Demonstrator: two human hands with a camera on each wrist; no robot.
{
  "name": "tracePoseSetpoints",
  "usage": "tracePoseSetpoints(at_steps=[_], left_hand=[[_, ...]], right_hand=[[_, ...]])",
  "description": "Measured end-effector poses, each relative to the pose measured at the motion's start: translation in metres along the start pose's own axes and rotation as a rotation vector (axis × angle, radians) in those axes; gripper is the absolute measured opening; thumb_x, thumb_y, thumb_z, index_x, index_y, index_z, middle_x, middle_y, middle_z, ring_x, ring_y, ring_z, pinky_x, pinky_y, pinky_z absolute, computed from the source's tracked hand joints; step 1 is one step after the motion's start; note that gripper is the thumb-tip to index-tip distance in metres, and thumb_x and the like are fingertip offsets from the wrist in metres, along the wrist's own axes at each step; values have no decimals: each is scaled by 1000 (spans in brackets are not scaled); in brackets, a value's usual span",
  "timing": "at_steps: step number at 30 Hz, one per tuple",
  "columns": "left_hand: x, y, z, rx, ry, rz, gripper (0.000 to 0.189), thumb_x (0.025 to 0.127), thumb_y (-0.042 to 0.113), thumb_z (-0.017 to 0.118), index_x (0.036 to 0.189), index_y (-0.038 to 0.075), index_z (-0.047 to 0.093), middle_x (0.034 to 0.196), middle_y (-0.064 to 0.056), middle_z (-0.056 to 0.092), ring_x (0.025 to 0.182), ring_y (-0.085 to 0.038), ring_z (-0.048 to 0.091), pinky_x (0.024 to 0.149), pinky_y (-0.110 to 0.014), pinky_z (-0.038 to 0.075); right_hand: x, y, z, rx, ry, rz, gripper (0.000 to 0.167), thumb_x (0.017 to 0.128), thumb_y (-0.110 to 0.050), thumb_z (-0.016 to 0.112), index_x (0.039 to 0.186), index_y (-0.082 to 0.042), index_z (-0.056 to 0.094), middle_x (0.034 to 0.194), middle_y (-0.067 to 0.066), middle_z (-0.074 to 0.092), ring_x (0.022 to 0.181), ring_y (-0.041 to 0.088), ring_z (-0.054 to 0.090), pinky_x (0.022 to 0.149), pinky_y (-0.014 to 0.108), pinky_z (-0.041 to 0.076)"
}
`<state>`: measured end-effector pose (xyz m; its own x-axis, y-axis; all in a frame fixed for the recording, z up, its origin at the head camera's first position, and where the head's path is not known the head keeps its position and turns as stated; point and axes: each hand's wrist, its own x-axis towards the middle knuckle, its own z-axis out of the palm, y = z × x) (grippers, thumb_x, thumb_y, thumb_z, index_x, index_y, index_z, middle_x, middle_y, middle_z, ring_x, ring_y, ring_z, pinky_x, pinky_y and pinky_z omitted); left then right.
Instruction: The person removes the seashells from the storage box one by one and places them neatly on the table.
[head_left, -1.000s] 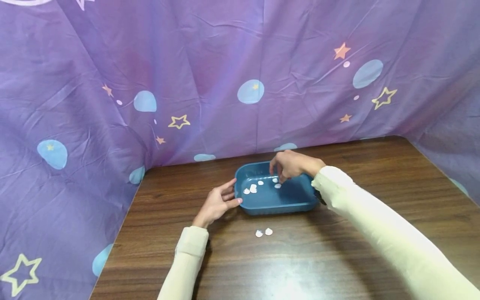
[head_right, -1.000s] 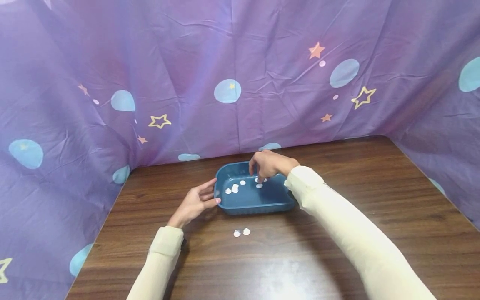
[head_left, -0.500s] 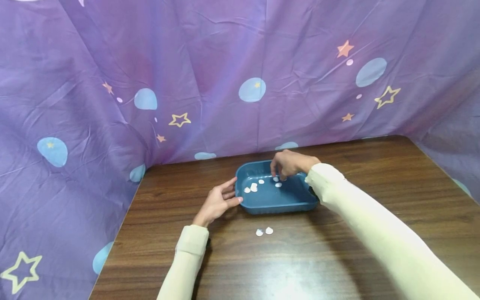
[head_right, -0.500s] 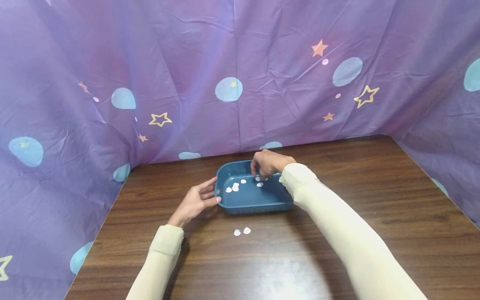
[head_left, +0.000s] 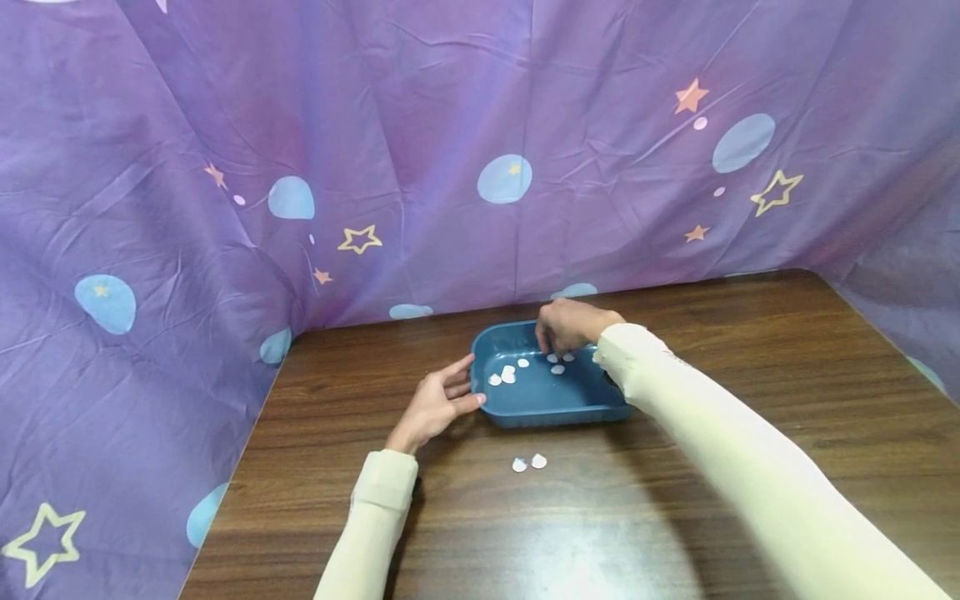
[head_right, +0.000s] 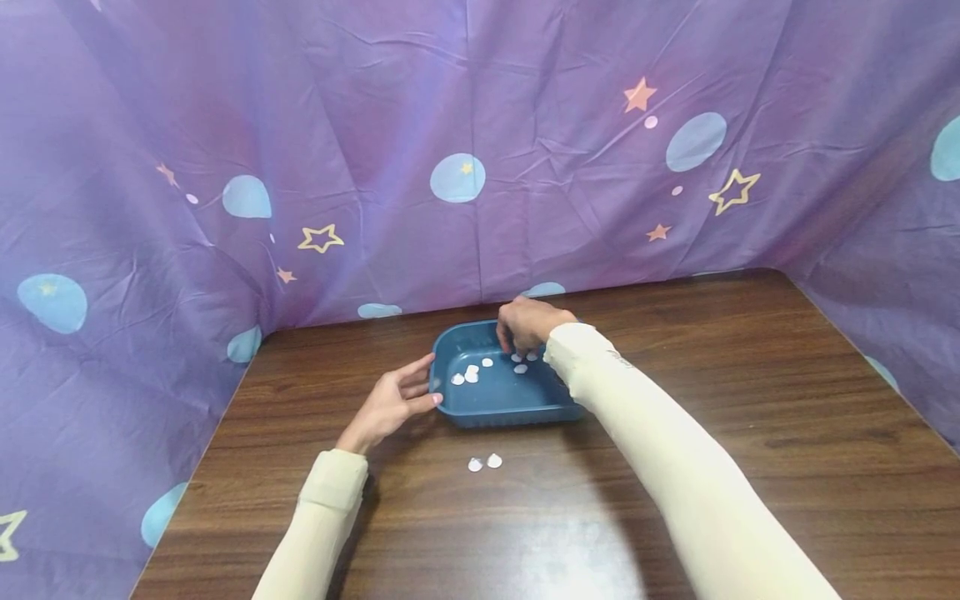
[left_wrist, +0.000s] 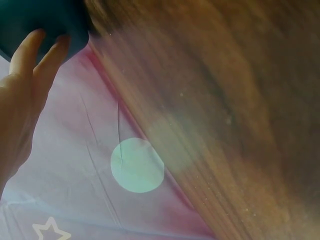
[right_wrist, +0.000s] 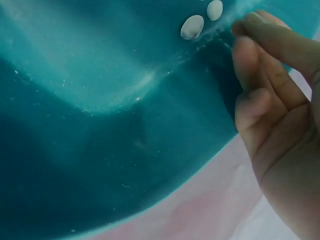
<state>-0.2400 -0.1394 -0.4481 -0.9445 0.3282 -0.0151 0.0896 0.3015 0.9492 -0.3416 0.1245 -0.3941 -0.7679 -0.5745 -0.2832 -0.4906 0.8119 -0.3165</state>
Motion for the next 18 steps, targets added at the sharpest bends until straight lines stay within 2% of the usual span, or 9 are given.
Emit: tracePoseSetpoints(at_steps=[5, 9, 18], left_hand=[[0, 1, -2, 14, -2, 5, 74, 88, 4, 72, 153, 3, 38, 142, -33, 53, 130, -45, 57, 105, -43, 54], [1, 1, -3, 15, 6, 4, 74, 88, 3, 72, 153, 3, 39, 142, -33, 54, 130, -45, 57, 105, -43, 53], [-1, 1, -2, 13, -10, 9, 74, 88, 4, 72, 154, 2, 37, 143, -34, 52, 131, -46, 55, 105, -43, 54]], right_hand=[[4, 0, 1, -22, -73, 34, 10, 76, -3, 83, 80, -11, 78, 74, 2, 75, 57, 16, 69, 52, 24, 56], [6, -1, 2, -40, -87, 46, 11, 74, -6, 86, 78, -13, 78, 71, 0, 73, 59, 18, 71, 51, 22, 54], [10, 5, 11, -36, -76, 51, 22, 68, 6, 82, 74, -14, 76, 73, -1, 72, 60, 16, 70, 54, 25, 57]])
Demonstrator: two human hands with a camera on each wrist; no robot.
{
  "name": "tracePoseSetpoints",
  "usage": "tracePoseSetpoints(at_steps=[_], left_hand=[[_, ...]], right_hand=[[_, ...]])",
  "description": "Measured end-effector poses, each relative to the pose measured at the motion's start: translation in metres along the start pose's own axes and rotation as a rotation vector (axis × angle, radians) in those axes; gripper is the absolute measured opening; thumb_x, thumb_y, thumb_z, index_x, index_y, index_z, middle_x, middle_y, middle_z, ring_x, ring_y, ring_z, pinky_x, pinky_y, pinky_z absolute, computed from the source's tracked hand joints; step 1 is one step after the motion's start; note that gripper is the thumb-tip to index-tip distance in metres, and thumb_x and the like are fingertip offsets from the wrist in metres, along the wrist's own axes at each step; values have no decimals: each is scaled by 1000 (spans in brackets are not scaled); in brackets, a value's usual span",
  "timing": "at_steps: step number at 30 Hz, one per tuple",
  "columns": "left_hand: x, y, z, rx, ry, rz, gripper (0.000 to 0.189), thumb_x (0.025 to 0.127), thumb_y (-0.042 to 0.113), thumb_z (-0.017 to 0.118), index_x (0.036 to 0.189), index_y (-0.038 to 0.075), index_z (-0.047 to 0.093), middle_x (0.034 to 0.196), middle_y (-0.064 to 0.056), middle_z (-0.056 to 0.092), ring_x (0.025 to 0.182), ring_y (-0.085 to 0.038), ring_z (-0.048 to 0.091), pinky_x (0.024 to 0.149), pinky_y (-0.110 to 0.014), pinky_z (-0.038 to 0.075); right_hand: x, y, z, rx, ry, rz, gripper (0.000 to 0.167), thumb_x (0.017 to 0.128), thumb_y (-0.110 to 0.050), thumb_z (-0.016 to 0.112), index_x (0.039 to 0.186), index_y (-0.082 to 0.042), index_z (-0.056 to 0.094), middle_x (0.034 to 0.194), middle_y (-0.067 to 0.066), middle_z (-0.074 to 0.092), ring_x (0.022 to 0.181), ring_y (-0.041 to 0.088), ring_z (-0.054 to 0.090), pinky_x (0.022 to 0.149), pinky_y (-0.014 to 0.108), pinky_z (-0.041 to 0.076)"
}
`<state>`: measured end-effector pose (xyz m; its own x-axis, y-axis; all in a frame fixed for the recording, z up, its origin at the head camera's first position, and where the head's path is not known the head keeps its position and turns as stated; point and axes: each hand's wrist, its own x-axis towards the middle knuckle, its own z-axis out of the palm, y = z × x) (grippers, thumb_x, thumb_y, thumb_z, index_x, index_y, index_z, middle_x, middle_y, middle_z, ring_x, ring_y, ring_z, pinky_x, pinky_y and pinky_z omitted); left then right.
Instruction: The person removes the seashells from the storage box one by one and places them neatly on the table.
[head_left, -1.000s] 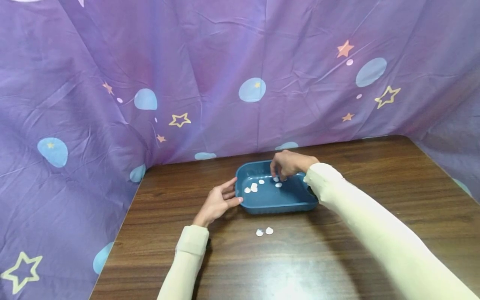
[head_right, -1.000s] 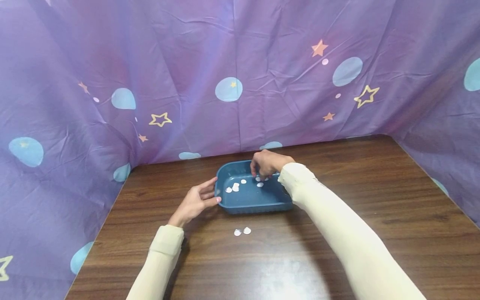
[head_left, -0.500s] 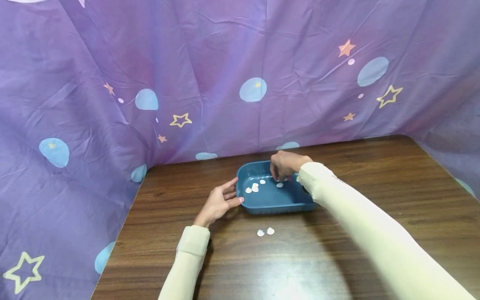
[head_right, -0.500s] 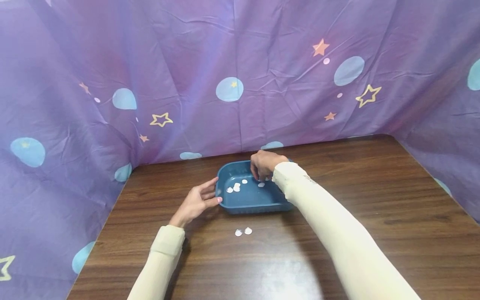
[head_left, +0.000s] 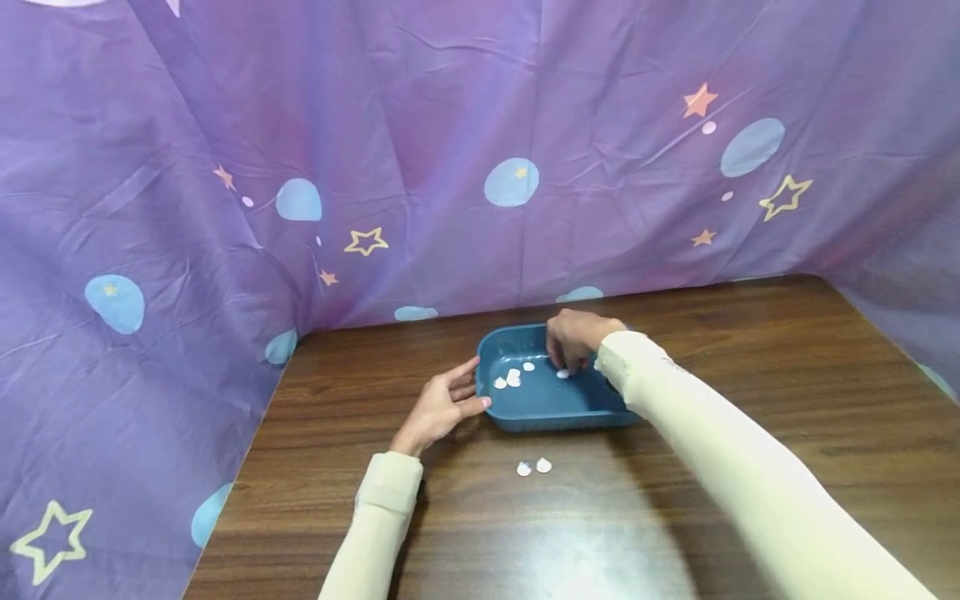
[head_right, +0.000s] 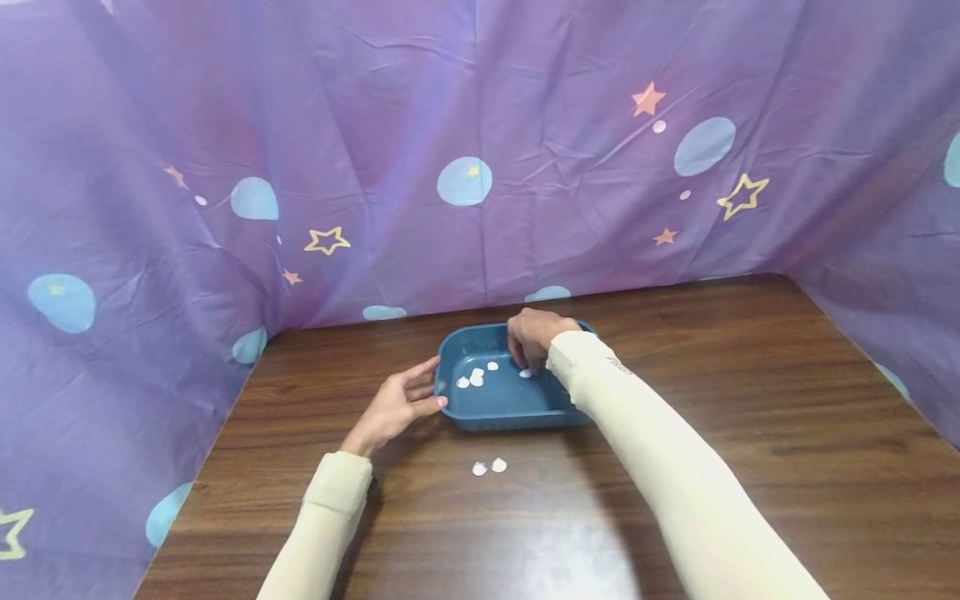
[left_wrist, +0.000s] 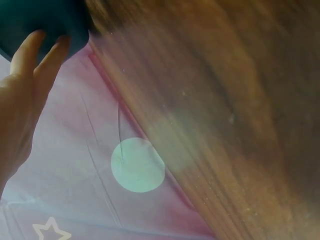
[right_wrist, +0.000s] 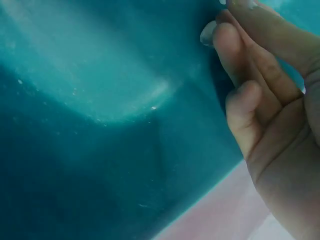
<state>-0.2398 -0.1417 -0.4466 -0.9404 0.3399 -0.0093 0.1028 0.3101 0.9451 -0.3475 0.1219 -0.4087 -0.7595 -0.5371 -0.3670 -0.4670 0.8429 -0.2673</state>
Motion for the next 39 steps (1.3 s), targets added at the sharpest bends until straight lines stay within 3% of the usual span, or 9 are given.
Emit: tracePoseSetpoints(at_steps=[10, 24, 39], left_hand=[[2, 1, 0, 25, 13, -13, 74, 87, 6, 75, 153, 4, 40, 144, -32, 52, 131, -44, 56, 107, -43, 52], [3, 1, 2, 23, 11, -17, 74, 87, 6, 74, 153, 4, 39, 143, -31, 54, 132, -43, 57, 106, -41, 53], [2, -2, 0, 24, 11, -10, 74, 87, 7, 74, 153, 4, 39, 143, -32, 53, 132, -44, 56, 107, -42, 52]], right_hand=[[4, -2, 5, -127, 35, -89, 22, 63, -4, 90, 68, -15, 71, 68, -7, 66, 67, 11, 59, 57, 21, 47], [3, -4, 10, -133, 41, -74, 23, 64, -4, 91, 69, -16, 72, 69, -7, 67, 66, 10, 60, 57, 21, 49], [5, -14, 8, -163, 22, -25, 20, 73, 4, 79, 71, -16, 73, 74, -2, 70, 66, 14, 62, 55, 23, 52]])
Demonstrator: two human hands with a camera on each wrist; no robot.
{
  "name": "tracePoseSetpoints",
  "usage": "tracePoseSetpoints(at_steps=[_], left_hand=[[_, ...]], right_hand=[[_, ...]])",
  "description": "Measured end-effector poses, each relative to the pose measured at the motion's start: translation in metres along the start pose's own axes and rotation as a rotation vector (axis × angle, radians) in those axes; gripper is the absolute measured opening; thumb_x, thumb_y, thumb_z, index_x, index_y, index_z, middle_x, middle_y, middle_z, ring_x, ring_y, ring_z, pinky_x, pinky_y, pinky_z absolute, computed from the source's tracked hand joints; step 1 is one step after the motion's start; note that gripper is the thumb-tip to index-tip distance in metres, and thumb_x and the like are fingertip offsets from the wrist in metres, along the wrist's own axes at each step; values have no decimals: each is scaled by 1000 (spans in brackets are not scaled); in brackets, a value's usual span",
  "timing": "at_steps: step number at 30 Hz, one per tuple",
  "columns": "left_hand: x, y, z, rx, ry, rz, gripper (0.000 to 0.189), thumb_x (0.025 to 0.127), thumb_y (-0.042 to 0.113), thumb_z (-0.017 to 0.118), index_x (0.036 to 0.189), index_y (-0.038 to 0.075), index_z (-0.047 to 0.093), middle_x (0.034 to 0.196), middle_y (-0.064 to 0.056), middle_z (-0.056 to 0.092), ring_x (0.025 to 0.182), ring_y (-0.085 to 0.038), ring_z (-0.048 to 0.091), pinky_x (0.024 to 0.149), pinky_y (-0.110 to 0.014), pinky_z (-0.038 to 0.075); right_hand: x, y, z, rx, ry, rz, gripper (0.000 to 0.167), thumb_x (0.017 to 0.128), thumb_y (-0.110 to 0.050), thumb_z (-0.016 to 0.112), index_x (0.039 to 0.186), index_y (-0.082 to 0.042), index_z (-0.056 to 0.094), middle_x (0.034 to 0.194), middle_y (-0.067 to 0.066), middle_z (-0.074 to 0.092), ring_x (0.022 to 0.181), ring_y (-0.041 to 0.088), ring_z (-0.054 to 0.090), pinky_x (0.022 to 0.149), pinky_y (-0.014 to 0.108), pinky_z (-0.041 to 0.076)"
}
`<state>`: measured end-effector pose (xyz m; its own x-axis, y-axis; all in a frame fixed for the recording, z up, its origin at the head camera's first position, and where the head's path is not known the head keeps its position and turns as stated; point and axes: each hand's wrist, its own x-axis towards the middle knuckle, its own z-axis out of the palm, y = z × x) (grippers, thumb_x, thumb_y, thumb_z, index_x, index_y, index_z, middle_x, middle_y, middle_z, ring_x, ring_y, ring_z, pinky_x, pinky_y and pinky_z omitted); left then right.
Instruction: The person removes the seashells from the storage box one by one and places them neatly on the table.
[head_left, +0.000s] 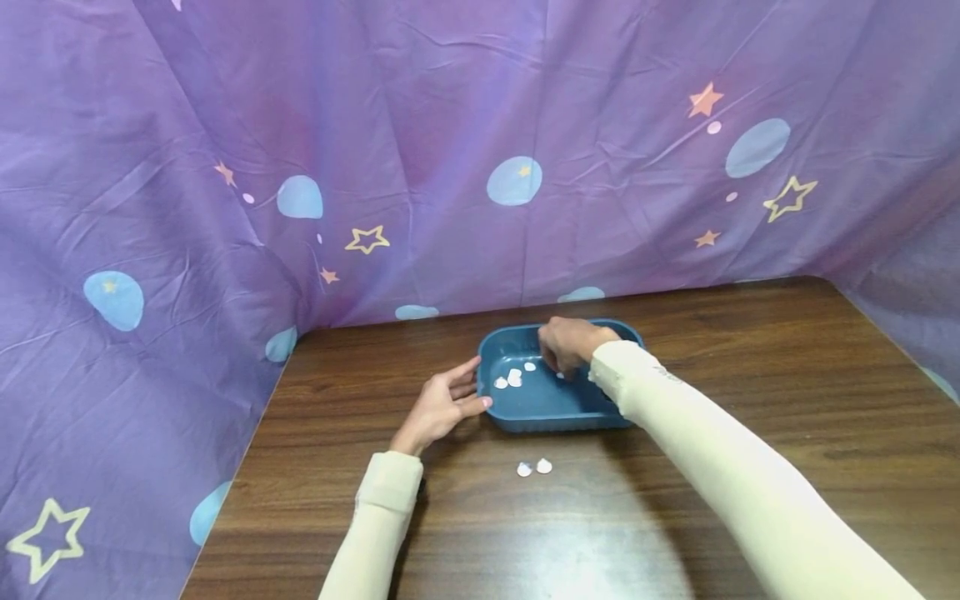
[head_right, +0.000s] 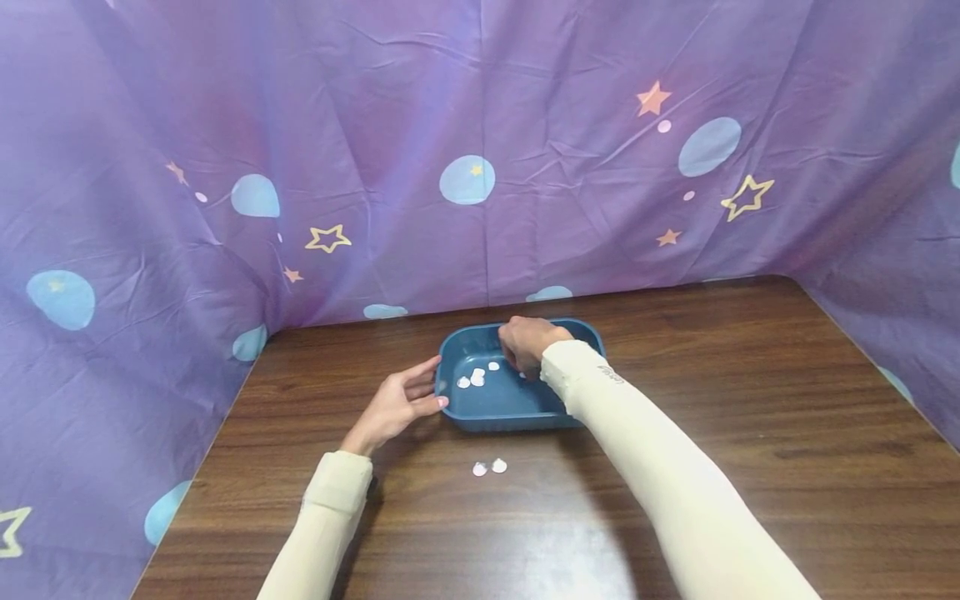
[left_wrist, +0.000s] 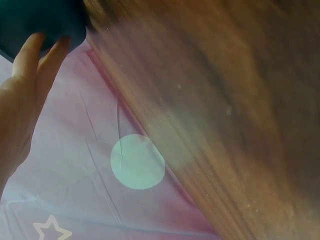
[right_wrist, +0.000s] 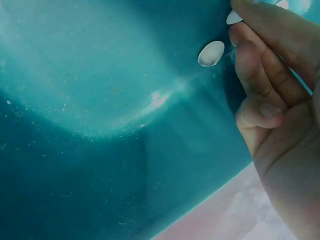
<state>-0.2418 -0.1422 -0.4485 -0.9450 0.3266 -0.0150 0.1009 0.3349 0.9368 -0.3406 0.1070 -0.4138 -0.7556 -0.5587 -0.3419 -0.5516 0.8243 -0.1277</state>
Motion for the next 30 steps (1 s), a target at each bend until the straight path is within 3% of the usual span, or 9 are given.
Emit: tracePoseSetpoints(at_steps=[6, 17, 24, 30], left_hand=[[0, 0, 0, -2, 8, 2, 73, 87, 6, 74, 152, 3, 41, 142, -32, 54, 131, -44, 57, 106, -42, 53], [0, 1, 1, -23, 4, -14, 74, 88, 5, 74, 153, 5, 40, 144, -30, 53, 132, -43, 56, 104, -40, 54], [0, 2, 2, -22, -9, -6, 74, 88, 5, 74, 153, 4, 39, 144, -30, 53, 132, -42, 56, 106, -40, 53], [0, 2, 1, -8, -2, -3, 74, 88, 5, 74, 153, 5, 40, 143, -30, 54, 132, -43, 56, 105, -40, 54]], right_hand=[[0, 2, -2, -13, 13, -48, 17, 75, 2, 73, 74, -15, 75, 77, 0, 72, 66, 12, 62, 57, 23, 55], [0, 5, -2, 67, 67, -35, 18, 81, 3, 70, 80, -13, 77, 77, 2, 73, 58, 12, 67, 52, 22, 56], [-4, 5, -1, 189, 7, -64, 23, 79, 10, 68, 75, -13, 74, 74, 0, 70, 60, 12, 66, 52, 21, 57], [-4, 4, -8, 198, 1, -124, 26, 74, 10, 65, 77, -11, 78, 71, -4, 70, 52, 8, 61, 48, 18, 52]])
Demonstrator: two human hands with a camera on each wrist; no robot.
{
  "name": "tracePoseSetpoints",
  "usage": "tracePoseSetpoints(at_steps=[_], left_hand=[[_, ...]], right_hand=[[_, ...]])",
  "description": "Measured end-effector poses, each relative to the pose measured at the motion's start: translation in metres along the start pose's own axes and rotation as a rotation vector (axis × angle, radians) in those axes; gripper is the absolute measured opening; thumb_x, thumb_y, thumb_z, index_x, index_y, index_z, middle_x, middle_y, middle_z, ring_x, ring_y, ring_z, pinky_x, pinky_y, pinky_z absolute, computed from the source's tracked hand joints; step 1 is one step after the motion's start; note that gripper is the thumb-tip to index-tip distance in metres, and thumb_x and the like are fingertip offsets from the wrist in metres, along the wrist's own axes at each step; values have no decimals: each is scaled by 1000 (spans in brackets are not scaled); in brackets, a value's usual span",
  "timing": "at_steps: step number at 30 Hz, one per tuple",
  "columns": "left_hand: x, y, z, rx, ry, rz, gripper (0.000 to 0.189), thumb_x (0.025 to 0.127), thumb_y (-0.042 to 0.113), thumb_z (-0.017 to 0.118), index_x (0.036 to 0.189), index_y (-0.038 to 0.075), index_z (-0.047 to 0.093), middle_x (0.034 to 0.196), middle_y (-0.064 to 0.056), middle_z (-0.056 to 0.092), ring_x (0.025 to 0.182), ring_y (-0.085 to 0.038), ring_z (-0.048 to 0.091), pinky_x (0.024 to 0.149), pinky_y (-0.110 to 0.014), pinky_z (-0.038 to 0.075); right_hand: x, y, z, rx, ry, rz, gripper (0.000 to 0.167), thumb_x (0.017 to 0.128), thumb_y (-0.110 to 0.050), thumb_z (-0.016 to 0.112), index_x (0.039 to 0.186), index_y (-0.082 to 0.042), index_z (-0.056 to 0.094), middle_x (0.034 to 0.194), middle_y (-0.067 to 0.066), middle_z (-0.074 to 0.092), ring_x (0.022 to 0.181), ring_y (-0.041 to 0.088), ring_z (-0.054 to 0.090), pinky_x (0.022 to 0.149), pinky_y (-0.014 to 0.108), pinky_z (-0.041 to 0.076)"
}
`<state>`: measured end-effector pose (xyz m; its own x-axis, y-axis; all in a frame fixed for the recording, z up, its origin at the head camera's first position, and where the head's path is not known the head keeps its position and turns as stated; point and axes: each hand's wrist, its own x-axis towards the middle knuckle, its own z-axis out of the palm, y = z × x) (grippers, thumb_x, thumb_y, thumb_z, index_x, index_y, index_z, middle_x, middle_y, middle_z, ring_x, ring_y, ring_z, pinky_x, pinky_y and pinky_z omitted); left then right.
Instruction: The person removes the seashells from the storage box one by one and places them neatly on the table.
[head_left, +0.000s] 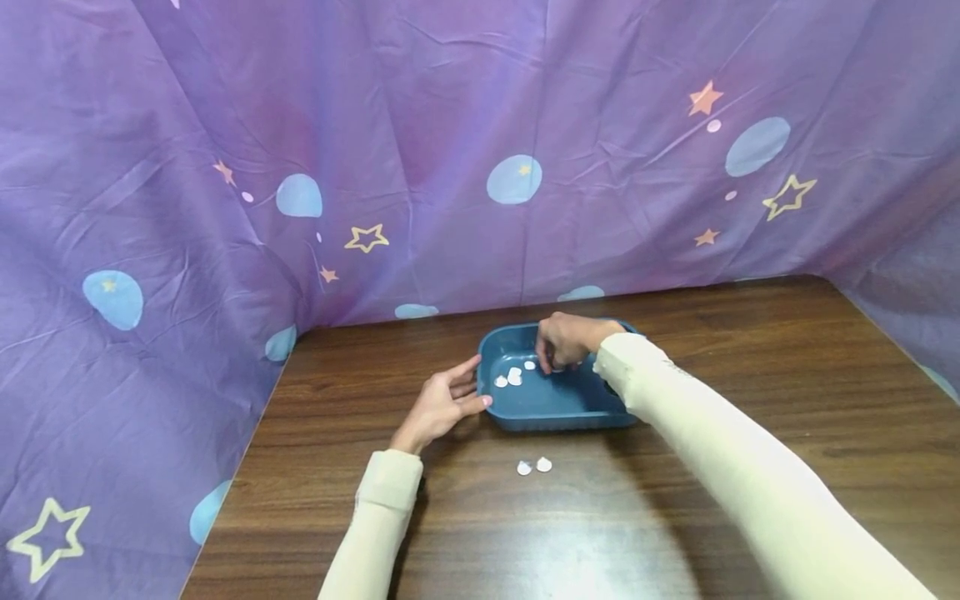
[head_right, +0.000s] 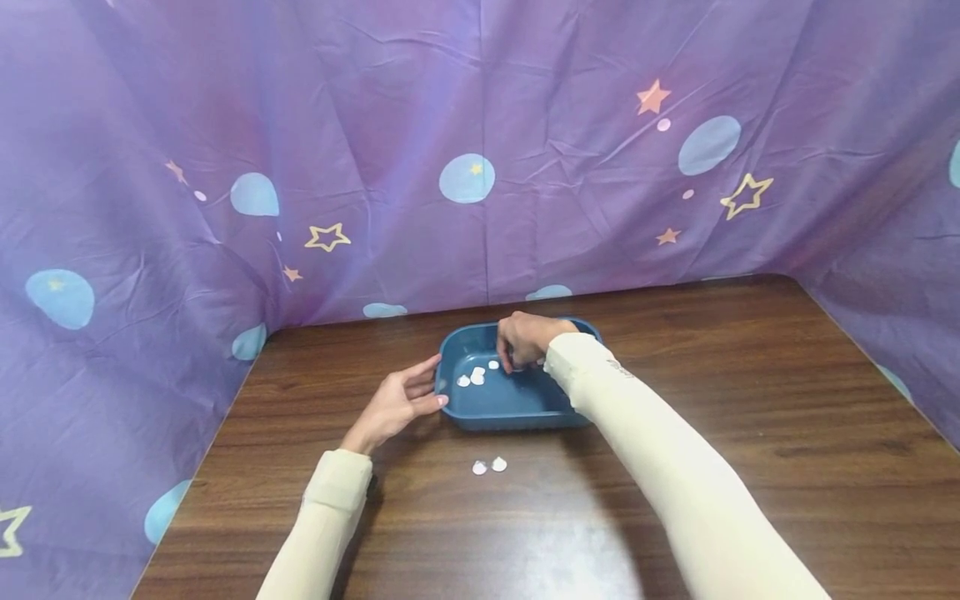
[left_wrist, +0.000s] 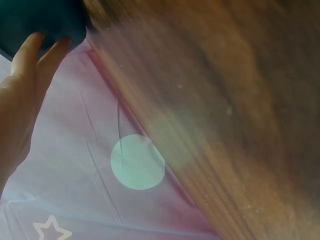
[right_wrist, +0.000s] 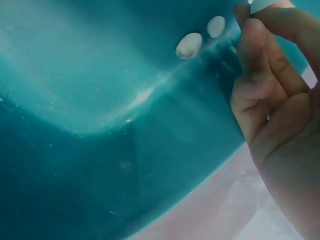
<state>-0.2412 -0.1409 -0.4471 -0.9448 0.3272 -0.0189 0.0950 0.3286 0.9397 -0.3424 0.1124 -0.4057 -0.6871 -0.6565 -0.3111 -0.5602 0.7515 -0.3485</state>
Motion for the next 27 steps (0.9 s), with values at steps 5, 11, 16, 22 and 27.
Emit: tracePoseSetpoints(at_steps=[5, 11, 16, 22, 27], left_hand=[[1, 2, -1, -4, 2, -1, 74, 88, 5, 74, 153, 4, 39, 144, -31, 53, 132, -43, 56, 106, -42, 53], [1, 1, -1, -8, 2, -1, 74, 87, 4, 73, 153, 3, 39, 143, -32, 53, 132, -44, 55, 106, -42, 52], [0, 0, 0, -9, -6, -2, 74, 88, 3, 73, 153, 2, 38, 144, -33, 52, 133, -45, 54, 107, -43, 52], [0, 1, 1, -15, -1, 4, 73, 88, 4, 72, 153, 2, 39, 143, -33, 52, 133, -44, 55, 107, -43, 52], [0, 1, 1, -17, 2, -2, 73, 87, 3, 73, 153, 3, 40, 143, -32, 53, 132, -44, 56, 107, -43, 52]], right_hand=[[-1, -5, -9, -1, -25, -34, 26, 76, 9, 62, 81, -10, 79, 72, -6, 70, 50, 4, 55, 46, 15, 47], [-7, -12, -13, 32, -13, -68, 18, 81, 4, 63, 84, -8, 77, 74, 1, 72, 51, 4, 55, 46, 16, 48], [-15, -19, -11, 55, -10, -104, 19, 80, 6, 60, 82, -6, 74, 73, 4, 73, 50, 8, 59, 45, 20, 52], [-28, -34, -12, -25, 45, -197, 22, 81, 6, 61, 80, -11, 73, 68, 1, 71, 58, 3, 56, 55, 19, 50], [-42, -44, -11, -14, 69, -256, 25, 83, 6, 64, 78, -18, 71, 69, -3, 68, 62, 2, 56, 62, 20, 51]])
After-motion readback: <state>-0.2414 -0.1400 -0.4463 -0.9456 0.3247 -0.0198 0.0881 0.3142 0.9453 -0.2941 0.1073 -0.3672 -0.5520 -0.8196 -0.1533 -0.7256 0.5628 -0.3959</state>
